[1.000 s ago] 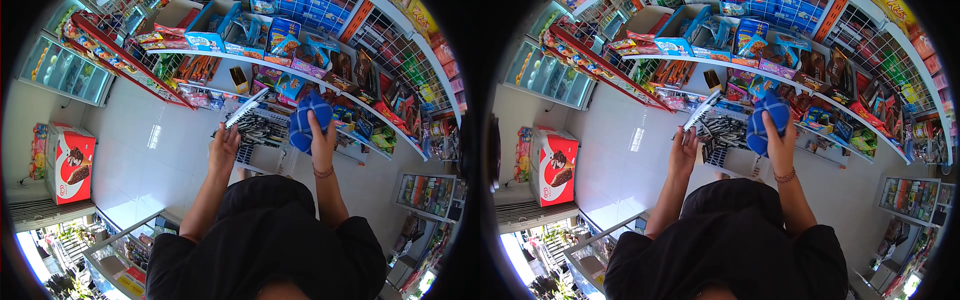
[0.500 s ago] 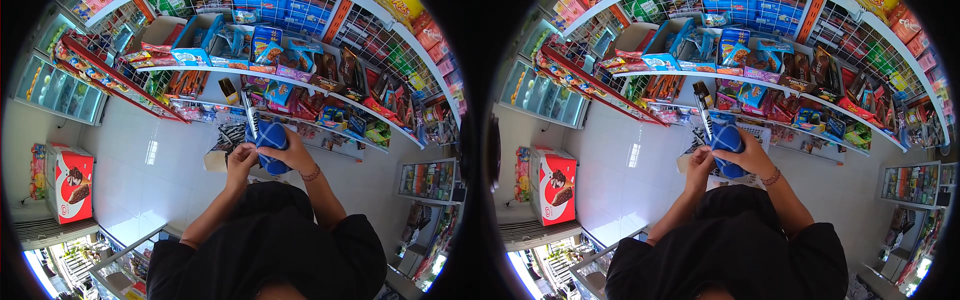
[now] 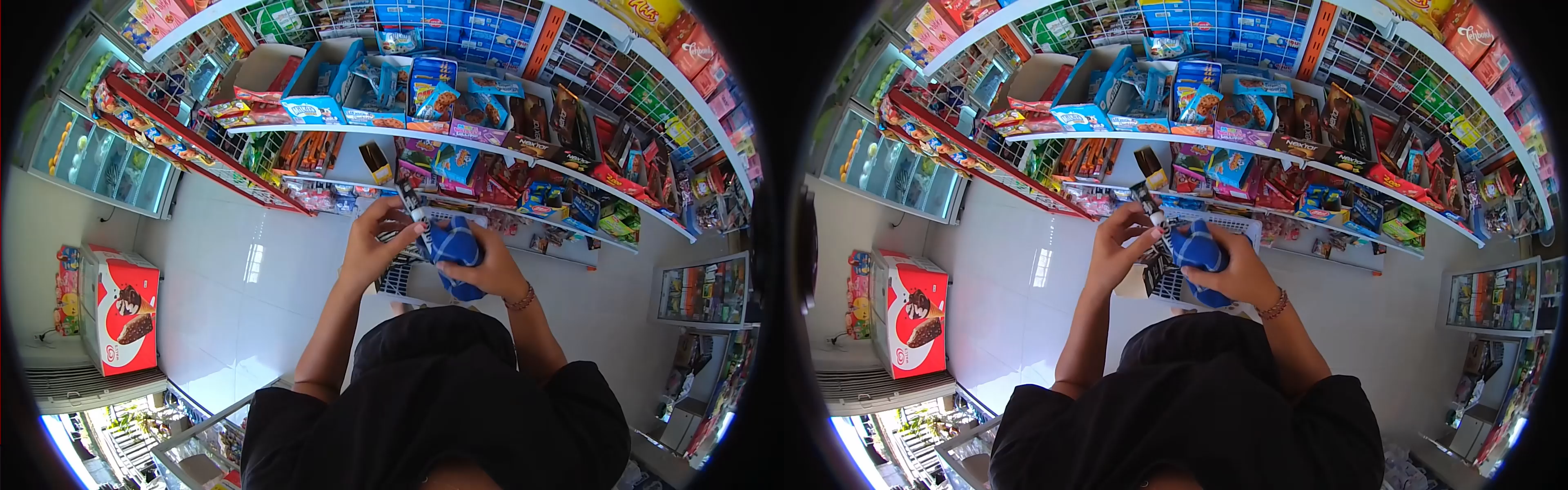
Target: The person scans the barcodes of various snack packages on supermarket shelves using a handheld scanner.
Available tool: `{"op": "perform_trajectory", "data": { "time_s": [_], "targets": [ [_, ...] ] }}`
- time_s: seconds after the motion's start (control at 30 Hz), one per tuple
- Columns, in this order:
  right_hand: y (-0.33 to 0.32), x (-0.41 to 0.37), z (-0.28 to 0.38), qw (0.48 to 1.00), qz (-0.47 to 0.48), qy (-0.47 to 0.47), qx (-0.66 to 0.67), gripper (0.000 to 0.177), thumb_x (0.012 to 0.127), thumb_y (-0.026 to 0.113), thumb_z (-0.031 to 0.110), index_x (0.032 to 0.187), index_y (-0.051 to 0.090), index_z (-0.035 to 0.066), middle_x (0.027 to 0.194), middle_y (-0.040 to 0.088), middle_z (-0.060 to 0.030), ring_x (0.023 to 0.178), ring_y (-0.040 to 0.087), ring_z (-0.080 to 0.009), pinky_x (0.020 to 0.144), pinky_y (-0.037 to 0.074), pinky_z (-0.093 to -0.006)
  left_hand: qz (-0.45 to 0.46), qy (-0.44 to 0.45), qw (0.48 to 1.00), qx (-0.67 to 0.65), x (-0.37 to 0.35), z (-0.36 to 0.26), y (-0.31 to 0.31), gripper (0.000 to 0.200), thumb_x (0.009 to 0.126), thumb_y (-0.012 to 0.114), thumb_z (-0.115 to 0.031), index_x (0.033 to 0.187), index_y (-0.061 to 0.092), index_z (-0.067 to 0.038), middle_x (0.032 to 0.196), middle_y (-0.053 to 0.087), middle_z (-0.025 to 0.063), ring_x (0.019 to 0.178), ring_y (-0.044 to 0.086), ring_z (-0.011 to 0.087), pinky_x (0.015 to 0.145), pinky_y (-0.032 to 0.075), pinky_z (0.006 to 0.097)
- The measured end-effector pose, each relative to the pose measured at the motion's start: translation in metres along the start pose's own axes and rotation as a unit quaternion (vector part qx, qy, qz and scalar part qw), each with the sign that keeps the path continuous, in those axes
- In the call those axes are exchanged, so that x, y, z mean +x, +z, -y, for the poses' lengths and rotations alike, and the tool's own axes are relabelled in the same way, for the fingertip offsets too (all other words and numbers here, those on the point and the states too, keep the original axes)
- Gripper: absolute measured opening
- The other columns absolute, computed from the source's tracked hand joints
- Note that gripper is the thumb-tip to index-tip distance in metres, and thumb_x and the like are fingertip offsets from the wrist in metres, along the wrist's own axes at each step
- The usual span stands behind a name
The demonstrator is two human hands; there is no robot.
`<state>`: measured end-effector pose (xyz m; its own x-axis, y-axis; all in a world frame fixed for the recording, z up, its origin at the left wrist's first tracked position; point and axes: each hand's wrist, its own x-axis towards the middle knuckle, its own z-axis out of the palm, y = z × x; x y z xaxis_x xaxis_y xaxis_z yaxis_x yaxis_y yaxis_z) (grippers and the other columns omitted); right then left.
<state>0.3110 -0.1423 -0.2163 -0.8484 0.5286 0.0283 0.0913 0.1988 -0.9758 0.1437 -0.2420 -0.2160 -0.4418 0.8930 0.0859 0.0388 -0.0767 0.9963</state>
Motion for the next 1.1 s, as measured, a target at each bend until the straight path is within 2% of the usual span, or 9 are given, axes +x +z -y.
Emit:
{"op": "perform_trajectory", "data": {
  "time_s": [0.1,0.27,0.3,0.43,0.57,0.73,0.9,0.97,1.1],
  "targets": [
    [0.007,-0.006,-0.014,0.999,-0.046,-0.008,-0.017,0.053,0.061,0.074,0.022,0.106,0.053,0.003,0.093,0.058,-0.0087,0.084,0.056,-0.0155,0.076,0.045,-0.0291,-0.02,0.022,0.999,0.024,0.009,0.01,0.001,0.014,0.073,0.068,-0.007,0.08,0.058,0.0,0.065,0.051,-0.0015,0.061,0.051,0.0046,0.062,0.045,0.021],
    [-0.006,-0.009,0.0,0.998,-0.047,-0.035,-0.038,0.049,0.062,0.073,0.019,0.104,0.054,0.003,0.089,0.059,-0.0087,0.081,0.056,-0.0141,0.076,0.044,-0.0278,-0.043,0.058,0.994,-0.082,0.023,-0.002,0.007,0.011,0.073,0.066,-0.001,0.08,0.058,0.001,0.075,0.057,0.0011,0.071,0.053,0.0065,0.058,0.043,0.0201],
    [-0.009,-0.011,0.001,0.997,-0.03,-0.03,-0.062,0.047,0.063,0.073,0.019,0.103,0.055,0.002,0.088,0.059,-0.0089,0.081,0.056,-0.0134,0.076,0.044,-0.0273,-0.039,0.084,0.991,-0.093,0.027,-0.002,0.002,0.018,0.077,0.059,0.0,0.095,0.059,0.0,0.087,0.06,0.0042,0.077,0.055,0.0082,0.067,0.045,0.0223],
    [-0.014,-0.026,-0.023,0.995,-0.046,-0.052,-0.077,0.044,0.064,0.072,0.019,0.101,0.056,0.001,0.086,0.06,-0.0089,0.079,0.057,-0.0125,0.075,0.044,-0.0263,-0.15,0.083,0.96,-0.22,0.049,-0.021,-0.007,0.021,0.085,0.051,-0.009,0.105,0.055,-0.004,0.1,0.058,0.0042,0.08,0.056,0.0098,0.067,0.049,0.0251],
    [-0.034,-0.046,-0.025,0.976,-0.181,0.014,-0.123,0.044,0.066,0.073,0.027,0.096,0.058,-0.002,0.077,0.062,-0.0108,0.067,0.06,-0.0148,0.066,0.047,-0.0274,-0.121,0.093,0.95,-0.271,0.068,-0.029,-0.006,0.023,0.087,0.049,-0.013,0.109,0.053,-0.006,0.098,0.058,0.0018,0.08,0.057,0.0083,0.064,0.049,0.0248],
    [-0.043,-0.057,-0.01,0.923,-0.368,0.026,0.111,0.032,0.075,0.067,0.02,0.096,0.057,-0.002,0.081,0.06,-0.0039,0.071,0.055,-0.0089,0.065,0.046,-0.0238,-0.099,0.089,0.927,-0.351,0.083,-0.051,0.021,0.016,0.083,0.055,-0.008,0.098,0.054,-0.002,0.089,0.06,0.0067,0.077,0.058,0.0097,0.057,0.052,0.0214],
    [-0.03,-0.039,0.017,0.89,-0.396,-0.072,0.215,0.031,0.076,0.065,0.013,0.1,0.055,-0.002,0.084,0.058,-0.0038,0.073,0.053,-0.0082,0.067,0.044,-0.0231,-0.04,0.119,0.941,-0.315,0.083,-0.054,0.044,0.017,0.084,0.053,-0.009,0.1,0.053,-0.003,0.095,0.058,0.0063,0.078,0.057,0.0097,0.059,0.051,0.0221],
    [-0.022,-0.033,0.025,0.909,-0.355,-0.148,0.161,0.03,0.074,0.066,0.011,0.099,0.055,-0.001,0.084,0.058,-0.0032,0.074,0.053,-0.0085,0.068,0.044,-0.023,-0.042,0.09,0.944,-0.316,0.08,-0.05,0.045,0.016,0.085,0.052,-0.01,0.099,0.053,-0.003,0.093,0.059,0.0058,0.077,0.057,0.0093,0.058,0.051,0.0218],
    [-0.024,-0.03,0.024,0.969,-0.231,-0.083,0.006,0.034,0.071,0.07,0.013,0.1,0.056,0.002,0.084,0.059,-0.0042,0.078,0.055,-0.0099,0.07,0.044,-0.0251,-0.095,0.094,0.929,-0.346,0.081,-0.05,0.032,0.007,0.084,0.054,-0.009,0.09,0.054,-0.005,0.08,0.06,0.0029,0.069,0.056,0.0066,0.057,0.048,0.0202]
  ]
}}
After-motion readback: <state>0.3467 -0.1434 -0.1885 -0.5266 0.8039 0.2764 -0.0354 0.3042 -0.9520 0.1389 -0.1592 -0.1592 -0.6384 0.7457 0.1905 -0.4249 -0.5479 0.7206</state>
